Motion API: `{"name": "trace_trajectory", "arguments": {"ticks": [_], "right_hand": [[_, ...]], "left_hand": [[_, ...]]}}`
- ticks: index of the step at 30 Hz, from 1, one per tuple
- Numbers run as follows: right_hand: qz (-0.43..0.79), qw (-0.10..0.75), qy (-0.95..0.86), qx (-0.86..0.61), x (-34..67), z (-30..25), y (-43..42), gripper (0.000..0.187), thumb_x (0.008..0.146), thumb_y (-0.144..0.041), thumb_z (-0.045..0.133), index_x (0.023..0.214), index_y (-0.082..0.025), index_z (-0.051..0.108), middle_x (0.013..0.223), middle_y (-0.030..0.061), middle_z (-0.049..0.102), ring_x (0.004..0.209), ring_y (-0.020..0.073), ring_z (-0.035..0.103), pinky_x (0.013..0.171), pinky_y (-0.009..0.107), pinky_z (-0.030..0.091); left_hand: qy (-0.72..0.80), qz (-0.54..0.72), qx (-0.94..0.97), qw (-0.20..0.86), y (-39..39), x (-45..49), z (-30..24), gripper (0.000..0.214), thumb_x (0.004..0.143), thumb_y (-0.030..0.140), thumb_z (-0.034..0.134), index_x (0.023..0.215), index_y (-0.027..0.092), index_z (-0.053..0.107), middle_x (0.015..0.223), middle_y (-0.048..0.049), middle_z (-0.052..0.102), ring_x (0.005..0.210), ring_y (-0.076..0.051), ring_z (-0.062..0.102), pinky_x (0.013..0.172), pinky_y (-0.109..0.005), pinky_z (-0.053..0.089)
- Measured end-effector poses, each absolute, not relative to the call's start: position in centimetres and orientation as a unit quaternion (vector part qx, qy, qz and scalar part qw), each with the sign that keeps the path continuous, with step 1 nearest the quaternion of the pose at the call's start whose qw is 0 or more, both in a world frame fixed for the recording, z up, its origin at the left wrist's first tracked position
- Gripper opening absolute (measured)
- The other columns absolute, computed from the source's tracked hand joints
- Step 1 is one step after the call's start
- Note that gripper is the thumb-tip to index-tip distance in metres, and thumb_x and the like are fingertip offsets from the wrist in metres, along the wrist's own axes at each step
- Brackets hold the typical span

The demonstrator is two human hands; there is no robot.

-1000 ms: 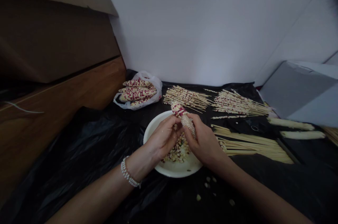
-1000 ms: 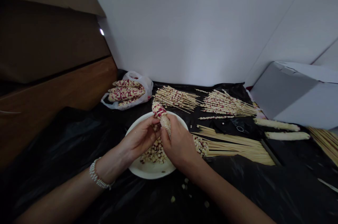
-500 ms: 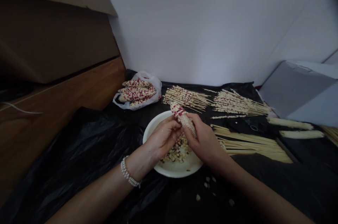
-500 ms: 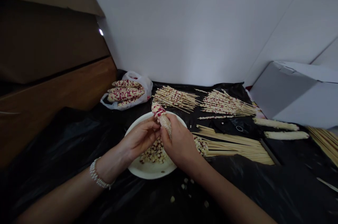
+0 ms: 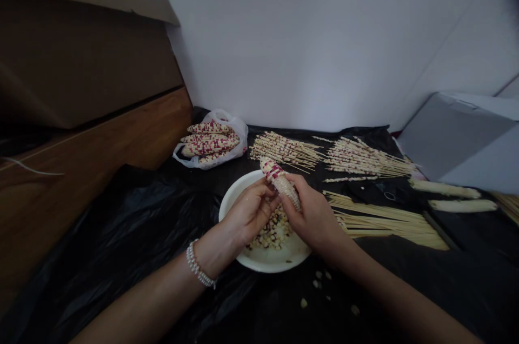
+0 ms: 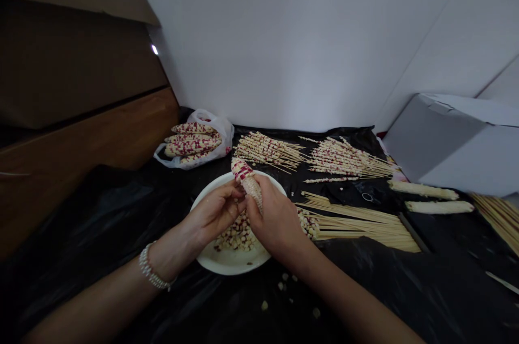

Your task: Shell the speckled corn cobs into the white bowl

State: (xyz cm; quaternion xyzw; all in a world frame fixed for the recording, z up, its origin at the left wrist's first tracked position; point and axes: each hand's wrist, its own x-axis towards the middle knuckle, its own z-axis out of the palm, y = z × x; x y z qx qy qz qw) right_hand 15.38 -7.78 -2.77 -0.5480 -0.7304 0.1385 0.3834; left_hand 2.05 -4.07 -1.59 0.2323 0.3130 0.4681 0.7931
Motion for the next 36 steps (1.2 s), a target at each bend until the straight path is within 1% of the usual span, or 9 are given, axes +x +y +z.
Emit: {"name": "trace_trajectory", "arguments": {"ticks": [3,7,10,15,23,28,30,33,36], "right_hand": [[0.126,0.383,-0.726,-0.557,15.27,-2.76,-7.82,0.034,0.090,-0.026,0.046,0.123,-0.020,0.047,0.115,0.0113,0.066,0.102,0.0264,0.064,0.086,0.041,0.049],[0.107,0.377,-0.733,-0.556,15.18,-2.88,-7.87,0.036,0.090,-0.026,0.045,0.126,-0.019,0.046,0.120,0.0125,0.064,0.109,0.0274,0.062,0.090,0.043,0.048],[0.100,0.376,-0.733,-0.557,15.15,-2.90,-7.91,0.037,0.090,-0.026,0.045,0.126,-0.018,0.046,0.122,0.0129,0.064,0.109,0.0279,0.062,0.091,0.044,0.048],[0.085,0.374,-0.740,-0.553,14.93,-2.92,-8.03,0.036,0.091,-0.026,0.044,0.126,-0.018,0.046,0.122,0.0140,0.063,0.109,0.0287,0.062,0.090,0.045,0.049],[0.124,0.377,-0.741,-0.542,15.14,-2.81,-7.92,0.033,0.090,-0.024,0.045,0.122,-0.020,0.046,0.116,0.0108,0.065,0.102,0.0265,0.064,0.085,0.042,0.050],[0.120,0.371,-0.733,-0.557,15.15,-2.74,-7.84,0.033,0.089,-0.026,0.046,0.122,-0.019,0.047,0.115,0.0118,0.066,0.102,0.0274,0.064,0.085,0.043,0.049],[0.116,0.372,-0.733,-0.558,15.07,-2.73,-7.86,0.033,0.089,-0.026,0.046,0.121,-0.019,0.047,0.116,0.0121,0.065,0.103,0.0278,0.064,0.085,0.043,0.049],[0.121,0.378,-0.736,-0.548,15.03,-2.73,-7.88,0.032,0.090,-0.026,0.045,0.120,-0.020,0.049,0.115,0.0114,0.066,0.104,0.0274,0.064,0.086,0.043,0.050],[0.113,0.376,-0.736,-0.552,15.06,-2.82,-7.89,0.034,0.090,-0.027,0.044,0.123,-0.019,0.048,0.118,0.0133,0.065,0.105,0.0275,0.064,0.087,0.044,0.049]], "left_hand": [[0.308,0.467,0.222,0.799,-4.15,2.01,-1.17,0.020,0.069,-0.004,0.055,0.072,0.012,0.067,0.073,-0.0018,0.066,0.066,-0.010,0.058,0.070,-0.022,0.048],[0.287,0.474,0.239,0.797,-4.23,2.04,-1.21,0.005,0.078,0.010,0.068,0.082,0.012,0.070,0.080,-0.0033,0.070,0.076,-0.012,0.062,0.074,-0.024,0.048],[0.278,0.474,0.245,0.798,-4.25,2.09,-1.22,0.006,0.078,0.011,0.069,0.085,0.012,0.070,0.083,-0.0035,0.070,0.078,-0.013,0.063,0.075,-0.024,0.049],[0.309,0.472,0.195,0.802,-4.12,2.22,-0.89,0.009,0.078,0.006,0.060,0.075,0.011,0.067,0.076,-0.0033,0.068,0.071,-0.012,0.061,0.068,-0.024,0.049],[0.305,0.463,0.240,0.797,-4.12,1.96,-1.64,0.022,0.059,-0.006,0.051,0.065,0.014,0.061,0.065,0.0007,0.061,0.059,-0.009,0.054,0.062,-0.022,0.046],[0.309,0.465,0.207,0.804,-4.13,1.93,-1.26,0.013,0.069,0.003,0.056,0.072,0.013,0.064,0.069,-0.0022,0.065,0.063,-0.012,0.058,0.065,-0.025,0.049],[0.313,0.464,0.210,0.802,-4.02,1.98,-1.43,0.014,0.069,0.001,0.057,0.072,0.013,0.064,0.070,-0.0021,0.065,0.064,-0.011,0.058,0.064,-0.023,0.049],[0.309,0.452,0.222,0.807,-3.91,1.96,-1.59,0.021,0.063,-0.006,0.053,0.068,0.013,0.063,0.068,-0.0018,0.064,0.062,-0.011,0.058,0.063,-0.022,0.047],[0.305,0.460,0.195,0.810,-3.95,1.91,-1.18,0.015,0.070,0.001,0.054,0.071,0.012,0.064,0.070,-0.0031,0.065,0.065,-0.012,0.059,0.063,-0.024,0.048]]}}
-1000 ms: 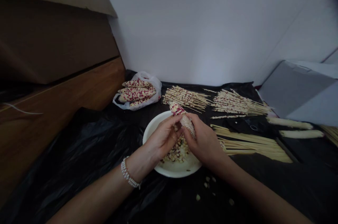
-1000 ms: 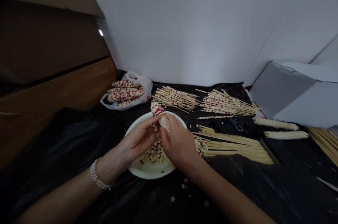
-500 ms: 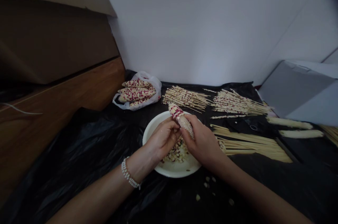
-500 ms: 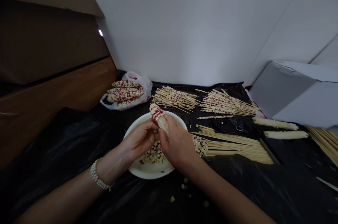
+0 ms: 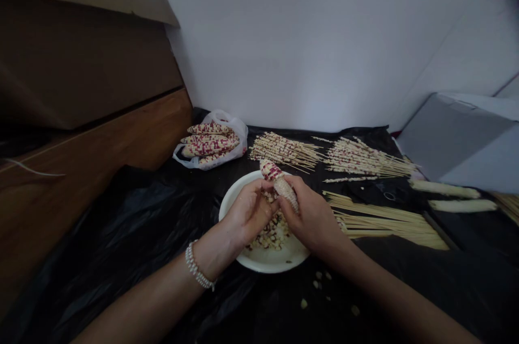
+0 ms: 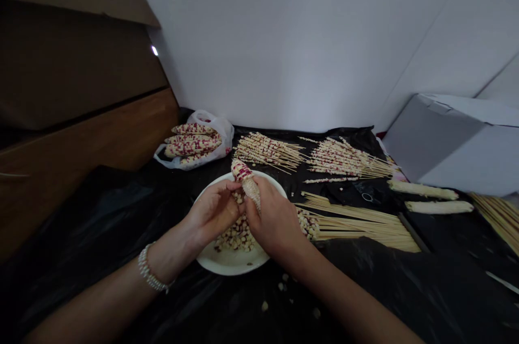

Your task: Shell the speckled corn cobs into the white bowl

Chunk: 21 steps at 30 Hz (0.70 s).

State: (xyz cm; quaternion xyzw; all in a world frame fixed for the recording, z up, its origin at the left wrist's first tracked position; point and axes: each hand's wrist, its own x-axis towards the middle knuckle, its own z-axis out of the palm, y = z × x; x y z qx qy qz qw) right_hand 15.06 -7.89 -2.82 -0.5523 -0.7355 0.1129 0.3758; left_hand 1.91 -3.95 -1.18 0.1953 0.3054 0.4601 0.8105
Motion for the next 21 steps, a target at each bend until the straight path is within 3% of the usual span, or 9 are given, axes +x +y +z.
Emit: {"name": "trace_trajectory", "arguments": {"ticks": [7,15,21], "right_hand": [[0.091,0.350,-0.738,-0.570,14.98,-3.21,-8.00,0.038,0.091,-0.028,0.042,0.126,-0.016,0.047,0.118,0.0155,0.065,0.104,0.0311,0.064,0.084,0.047,0.050],[0.095,0.365,-0.741,-0.555,14.87,-3.02,-8.03,0.036,0.091,-0.027,0.043,0.125,-0.017,0.047,0.117,0.0140,0.065,0.104,0.0297,0.064,0.084,0.046,0.051],[0.095,0.356,-0.739,-0.565,14.92,-3.05,-8.13,0.037,0.091,-0.028,0.042,0.127,-0.017,0.045,0.120,0.0156,0.064,0.105,0.0303,0.063,0.085,0.047,0.050]], "left_hand": [[0.326,0.467,0.170,0.804,-4.02,2.10,-0.73,0.011,0.077,0.007,0.057,0.073,0.013,0.064,0.071,-0.0019,0.065,0.067,-0.012,0.060,0.066,-0.025,0.049],[0.343,0.449,0.167,0.808,-3.98,2.16,-1.17,0.023,0.070,-0.005,0.048,0.069,0.012,0.064,0.064,-0.0012,0.061,0.057,-0.010,0.055,0.062,-0.023,0.047],[0.306,0.467,0.182,0.809,-4.13,2.06,-0.70,0.013,0.075,0.005,0.054,0.072,0.012,0.065,0.070,-0.0030,0.066,0.065,-0.012,0.059,0.065,-0.025,0.048]]}}
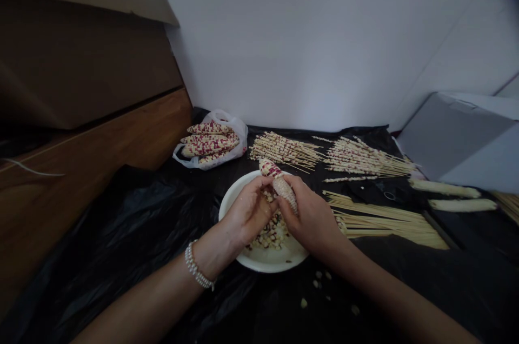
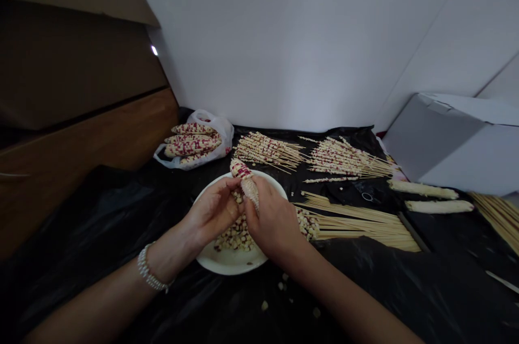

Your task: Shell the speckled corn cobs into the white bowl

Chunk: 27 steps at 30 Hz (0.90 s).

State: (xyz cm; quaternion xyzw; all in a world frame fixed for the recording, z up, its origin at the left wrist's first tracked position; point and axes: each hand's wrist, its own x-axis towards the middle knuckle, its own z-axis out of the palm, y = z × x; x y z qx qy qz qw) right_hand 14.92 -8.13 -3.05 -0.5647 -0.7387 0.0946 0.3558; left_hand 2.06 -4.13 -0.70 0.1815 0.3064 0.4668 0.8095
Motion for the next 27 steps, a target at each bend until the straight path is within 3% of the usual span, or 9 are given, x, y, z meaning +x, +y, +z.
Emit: {"name": "trace_trajectory", "arguments": {"ticks": [8,17,24,27], "right_hand": [[0.104,0.355,-0.744,-0.557,14.8,-3.0,-8.0,0.034,0.091,-0.026,0.043,0.124,-0.019,0.047,0.117,0.0121,0.065,0.104,0.0285,0.064,0.084,0.043,0.051],[0.096,0.340,-0.745,-0.566,14.8,-3.3,-8.1,0.039,0.091,-0.027,0.043,0.128,-0.016,0.047,0.119,0.0142,0.065,0.106,0.0292,0.063,0.087,0.044,0.050],[0.069,0.351,-0.755,-0.549,14.8,-3.3,-8.1,0.040,0.089,-0.023,0.043,0.130,-0.020,0.046,0.120,0.0115,0.065,0.107,0.0272,0.063,0.086,0.042,0.051],[0.058,0.345,-0.751,-0.560,14.8,-3.4,-8.1,0.040,0.091,-0.026,0.042,0.129,-0.018,0.046,0.120,0.0133,0.065,0.107,0.0285,0.063,0.085,0.043,0.051]], "left_hand": [[0.321,0.444,0.211,0.810,-3.8,1.9,-1.5,0.022,0.061,-0.005,0.049,0.066,0.012,0.062,0.064,-0.0016,0.062,0.060,-0.011,0.057,0.062,-0.023,0.047],[0.324,0.461,0.185,0.805,-3.7,2.1,-1.2,0.014,0.075,0.004,0.052,0.073,0.013,0.063,0.070,-0.0021,0.063,0.063,-0.012,0.057,0.063,-0.024,0.048],[0.301,0.423,0.209,0.829,-3.7,1.6,-1.6,0.028,0.055,-0.007,0.042,0.065,0.011,0.062,0.059,-0.0010,0.056,0.056,-0.010,0.051,0.064,-0.024,0.046],[0.290,0.441,0.178,0.831,-3.8,1.7,-0.9,0.022,0.066,-0.003,0.047,0.070,0.011,0.064,0.066,-0.0028,0.061,0.061,-0.012,0.056,0.070,-0.026,0.049]]}}
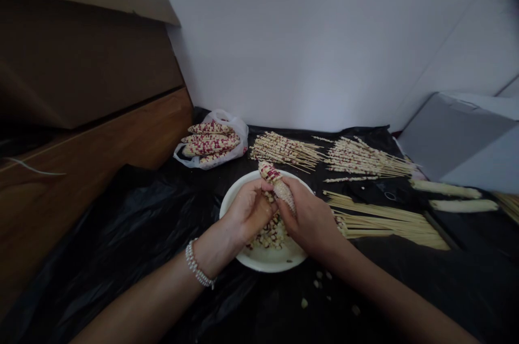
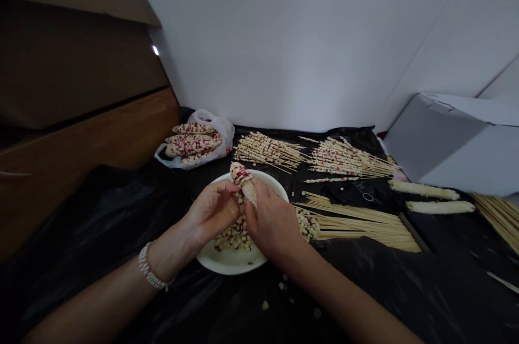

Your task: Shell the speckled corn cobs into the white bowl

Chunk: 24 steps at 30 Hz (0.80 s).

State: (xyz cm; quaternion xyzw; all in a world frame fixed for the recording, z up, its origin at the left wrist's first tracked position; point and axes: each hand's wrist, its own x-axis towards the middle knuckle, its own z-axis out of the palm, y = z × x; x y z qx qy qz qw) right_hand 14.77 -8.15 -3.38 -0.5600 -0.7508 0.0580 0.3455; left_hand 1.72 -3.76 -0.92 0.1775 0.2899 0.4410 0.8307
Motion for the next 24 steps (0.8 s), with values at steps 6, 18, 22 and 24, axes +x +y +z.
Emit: {"name": "trace_trajectory", "arguments": {"ticks": [6,18,22,24], "right_hand": [[0.051,0.344,-0.748,-0.565,14.7,-3.5,-8.2,0.040,0.091,-0.026,0.040,0.130,-0.017,0.046,0.121,0.0146,0.064,0.109,0.0292,0.062,0.086,0.045,0.051],[0.038,0.318,-0.753,-0.574,14.4,-3.6,-8.3,0.040,0.093,-0.029,0.039,0.130,-0.015,0.047,0.120,0.0147,0.065,0.106,0.0278,0.064,0.082,0.040,0.052],[0.025,0.302,-0.759,-0.576,14.4,-3.7,-8.4,0.041,0.094,-0.029,0.039,0.131,-0.013,0.047,0.119,0.0157,0.065,0.103,0.0280,0.064,0.079,0.040,0.053],[0.014,0.285,-0.760,-0.584,14.4,-3.7,-8.4,0.041,0.094,-0.028,0.039,0.131,-0.013,0.048,0.115,0.0160,0.065,0.100,0.0276,0.065,0.076,0.039,0.053]], "left_hand": [[0.319,0.456,0.176,0.812,-4.0,2.2,-0.9,0.012,0.085,0.008,0.058,0.084,0.010,0.069,0.077,-0.0048,0.069,0.070,-0.012,0.061,0.075,-0.025,0.050],[0.325,0.456,0.177,0.809,-3.8,2.3,-1.5,0.019,0.082,0.002,0.053,0.072,0.010,0.066,0.072,-0.0038,0.068,0.067,-0.010,0.060,0.077,-0.023,0.049],[0.331,0.456,0.159,0.811,-3.7,2.3,-1.7,0.017,0.082,0.004,0.052,0.072,0.011,0.065,0.070,-0.0034,0.066,0.067,-0.011,0.060,0.079,-0.024,0.048],[0.334,0.461,0.167,0.805,-3.8,2.4,-2.0,0.016,0.083,0.007,0.053,0.074,0.012,0.065,0.072,-0.0046,0.066,0.070,-0.012,0.061,0.080,-0.024,0.048]]}}
